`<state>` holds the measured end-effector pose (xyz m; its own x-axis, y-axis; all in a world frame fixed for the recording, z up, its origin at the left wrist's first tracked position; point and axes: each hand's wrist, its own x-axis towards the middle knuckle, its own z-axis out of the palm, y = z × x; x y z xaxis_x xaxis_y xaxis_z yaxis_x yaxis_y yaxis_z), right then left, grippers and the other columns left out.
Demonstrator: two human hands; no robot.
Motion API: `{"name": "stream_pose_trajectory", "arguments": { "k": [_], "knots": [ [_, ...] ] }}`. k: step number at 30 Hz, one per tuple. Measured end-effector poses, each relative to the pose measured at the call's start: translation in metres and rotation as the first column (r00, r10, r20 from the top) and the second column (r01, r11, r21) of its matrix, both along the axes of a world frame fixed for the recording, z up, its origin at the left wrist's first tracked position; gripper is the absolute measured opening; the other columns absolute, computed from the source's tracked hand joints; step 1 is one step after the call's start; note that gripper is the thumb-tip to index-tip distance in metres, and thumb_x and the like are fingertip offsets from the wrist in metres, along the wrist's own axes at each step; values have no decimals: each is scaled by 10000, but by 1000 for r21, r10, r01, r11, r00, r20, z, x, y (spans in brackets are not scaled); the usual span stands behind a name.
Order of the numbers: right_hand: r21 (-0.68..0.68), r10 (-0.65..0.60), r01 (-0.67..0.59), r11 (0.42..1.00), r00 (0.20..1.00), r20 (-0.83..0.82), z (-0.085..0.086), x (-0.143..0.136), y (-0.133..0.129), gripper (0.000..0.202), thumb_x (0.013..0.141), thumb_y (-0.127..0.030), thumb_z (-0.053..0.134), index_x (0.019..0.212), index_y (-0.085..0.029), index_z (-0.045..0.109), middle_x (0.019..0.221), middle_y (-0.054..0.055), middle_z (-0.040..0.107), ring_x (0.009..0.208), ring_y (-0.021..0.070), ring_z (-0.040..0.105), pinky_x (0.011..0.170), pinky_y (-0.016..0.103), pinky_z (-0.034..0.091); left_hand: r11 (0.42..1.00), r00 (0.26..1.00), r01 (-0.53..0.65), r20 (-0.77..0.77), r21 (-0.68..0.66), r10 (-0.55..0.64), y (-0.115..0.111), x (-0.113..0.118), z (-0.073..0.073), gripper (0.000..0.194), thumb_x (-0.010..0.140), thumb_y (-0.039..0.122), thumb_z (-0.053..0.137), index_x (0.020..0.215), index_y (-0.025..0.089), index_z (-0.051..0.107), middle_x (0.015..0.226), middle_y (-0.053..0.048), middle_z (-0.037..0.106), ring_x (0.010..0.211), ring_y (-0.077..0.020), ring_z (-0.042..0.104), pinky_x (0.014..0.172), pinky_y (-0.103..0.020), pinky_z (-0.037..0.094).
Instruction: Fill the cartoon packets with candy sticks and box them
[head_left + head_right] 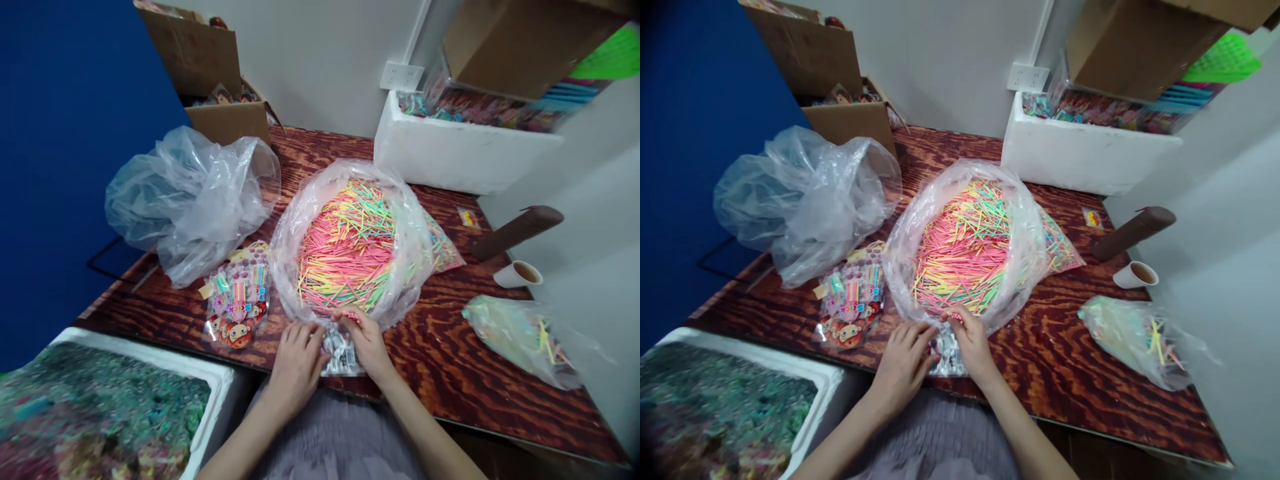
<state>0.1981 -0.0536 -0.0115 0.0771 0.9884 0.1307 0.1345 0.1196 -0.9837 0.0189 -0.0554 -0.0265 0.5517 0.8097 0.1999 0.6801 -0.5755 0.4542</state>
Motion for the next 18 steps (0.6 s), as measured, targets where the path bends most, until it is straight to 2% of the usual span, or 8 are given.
{"name": "stream_pose_trajectory", "arguments": {
  "k": [3,5,9,11,14,18],
  "knots": [
    [4,-1,1,1000,1000,8,1,3,2,191,951,-306,500,899,-217,660,882,31,662,868,186,614,790,278,469,1000,999,-27,-37,6,27,0,7,-4,480,876,306,599,1321,164,487,1148,-118,589,1088,-286,511,992,-505,390],
    [20,-8,7,1000,1000,11,3,3,4,188,946,-298,504,898,-216,665,877,34,668,874,191,617,784,280,473,997,996,-81,-23,-1,81,3,10,-8,412,887,292,578,1276,172,516,1053,-98,595,1015,-272,526,908,-460,428],
    [41,-13,13,999,1000,7,7,3,6,181,936,-266,510,888,-218,678,859,34,669,865,195,624,796,293,476,989,987,-151,54,-10,151,12,10,-13,175,930,236,483,1040,174,604,892,-66,586,873,-232,537,783,-378,427],
    [43,-18,17,999,1000,9,8,4,6,182,935,-253,506,894,-220,680,861,34,668,863,195,624,804,298,473,988,983,-156,92,-22,157,15,9,-13,173,940,223,456,889,178,615,829,-58,572,828,-219,531,749,-355,412],
    [46,-25,25,999,1000,16,6,5,6,188,937,-254,498,910,-220,681,879,38,672,885,201,624,820,307,470,980,962,-154,207,-126,178,20,5,-6,241,951,255,443,773,190,591,791,-42,544,787,-198,527,706,-317,402],
    [36,-18,18,999,1000,12,3,7,7,194,942,-254,493,917,-216,681,900,43,678,909,203,626,830,306,469,926,866,-136,411,-353,284,27,-1,9,290,956,313,447,709,189,539,759,-10,510,735,-159,520,672,-265,394]
  ]
}}
